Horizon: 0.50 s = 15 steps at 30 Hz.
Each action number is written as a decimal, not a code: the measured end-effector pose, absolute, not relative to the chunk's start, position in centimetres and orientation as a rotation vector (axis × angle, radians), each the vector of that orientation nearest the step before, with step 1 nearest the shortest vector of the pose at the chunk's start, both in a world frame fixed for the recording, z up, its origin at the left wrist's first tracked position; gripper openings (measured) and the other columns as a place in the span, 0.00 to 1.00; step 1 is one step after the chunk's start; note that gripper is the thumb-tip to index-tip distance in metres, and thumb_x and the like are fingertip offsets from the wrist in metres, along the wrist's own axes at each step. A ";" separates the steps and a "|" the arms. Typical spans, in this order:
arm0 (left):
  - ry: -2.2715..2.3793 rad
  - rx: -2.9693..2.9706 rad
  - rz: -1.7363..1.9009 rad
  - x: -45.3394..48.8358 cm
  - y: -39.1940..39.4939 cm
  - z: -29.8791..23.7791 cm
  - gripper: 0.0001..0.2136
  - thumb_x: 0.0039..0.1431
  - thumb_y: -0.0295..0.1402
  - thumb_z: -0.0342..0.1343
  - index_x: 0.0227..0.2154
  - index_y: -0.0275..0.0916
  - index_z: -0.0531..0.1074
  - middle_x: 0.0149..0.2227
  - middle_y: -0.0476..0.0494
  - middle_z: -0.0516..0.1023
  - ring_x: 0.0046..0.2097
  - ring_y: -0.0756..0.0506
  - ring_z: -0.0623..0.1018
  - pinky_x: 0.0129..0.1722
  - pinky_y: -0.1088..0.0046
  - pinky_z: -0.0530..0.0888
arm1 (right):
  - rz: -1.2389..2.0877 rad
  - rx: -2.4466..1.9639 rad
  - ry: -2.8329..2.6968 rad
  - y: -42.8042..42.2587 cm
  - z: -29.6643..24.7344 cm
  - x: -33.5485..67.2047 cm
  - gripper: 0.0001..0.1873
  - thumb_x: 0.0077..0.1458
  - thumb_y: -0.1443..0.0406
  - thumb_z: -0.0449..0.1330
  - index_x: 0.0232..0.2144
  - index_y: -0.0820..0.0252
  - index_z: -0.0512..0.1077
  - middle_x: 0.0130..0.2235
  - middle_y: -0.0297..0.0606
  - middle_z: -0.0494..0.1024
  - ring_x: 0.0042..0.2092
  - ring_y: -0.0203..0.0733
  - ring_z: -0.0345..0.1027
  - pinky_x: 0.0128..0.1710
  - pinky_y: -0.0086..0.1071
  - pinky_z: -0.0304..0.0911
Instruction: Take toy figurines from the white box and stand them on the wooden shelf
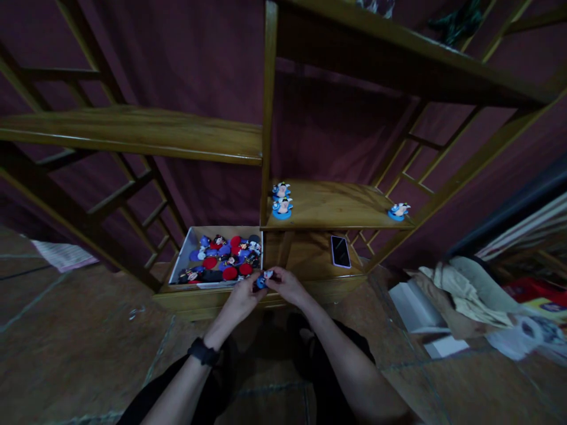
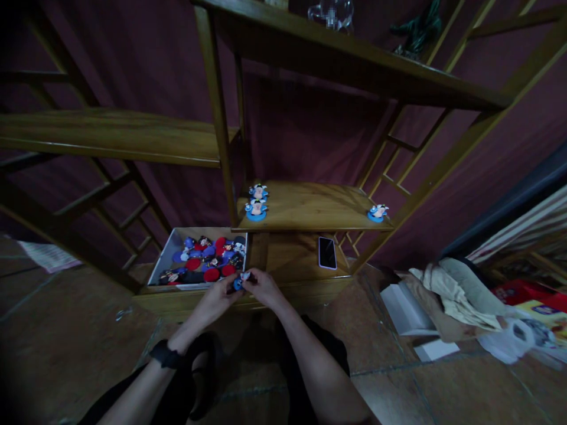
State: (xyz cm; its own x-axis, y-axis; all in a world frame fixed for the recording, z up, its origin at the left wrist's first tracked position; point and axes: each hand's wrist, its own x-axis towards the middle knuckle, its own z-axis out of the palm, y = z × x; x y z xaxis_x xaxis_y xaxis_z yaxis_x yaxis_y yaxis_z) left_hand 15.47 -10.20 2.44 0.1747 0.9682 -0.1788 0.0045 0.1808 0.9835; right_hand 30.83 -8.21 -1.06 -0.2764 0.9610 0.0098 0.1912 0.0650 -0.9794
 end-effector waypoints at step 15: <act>1.044 0.881 0.980 14.8 -7.3 2.3 0.15 0.34 0.18 0.61 0.30 0.35 0.72 0.25 0.50 0.75 0.28 0.51 0.73 0.32 0.78 0.69 | 1.152 -1.260 -1.541 -6.9 -1.2 28.8 0.09 0.49 0.65 0.55 0.36 0.57 0.66 0.38 0.34 0.74 0.39 0.38 0.68 0.42 0.33 0.62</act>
State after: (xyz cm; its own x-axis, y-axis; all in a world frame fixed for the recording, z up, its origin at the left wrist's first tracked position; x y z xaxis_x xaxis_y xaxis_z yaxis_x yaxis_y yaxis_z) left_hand 14.82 -7.26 2.32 0.1948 0.9405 -0.2786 -0.2180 0.3184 0.9225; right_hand 28.77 -6.88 -1.18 -0.1660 0.9852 0.0423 0.2376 0.0816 -0.9679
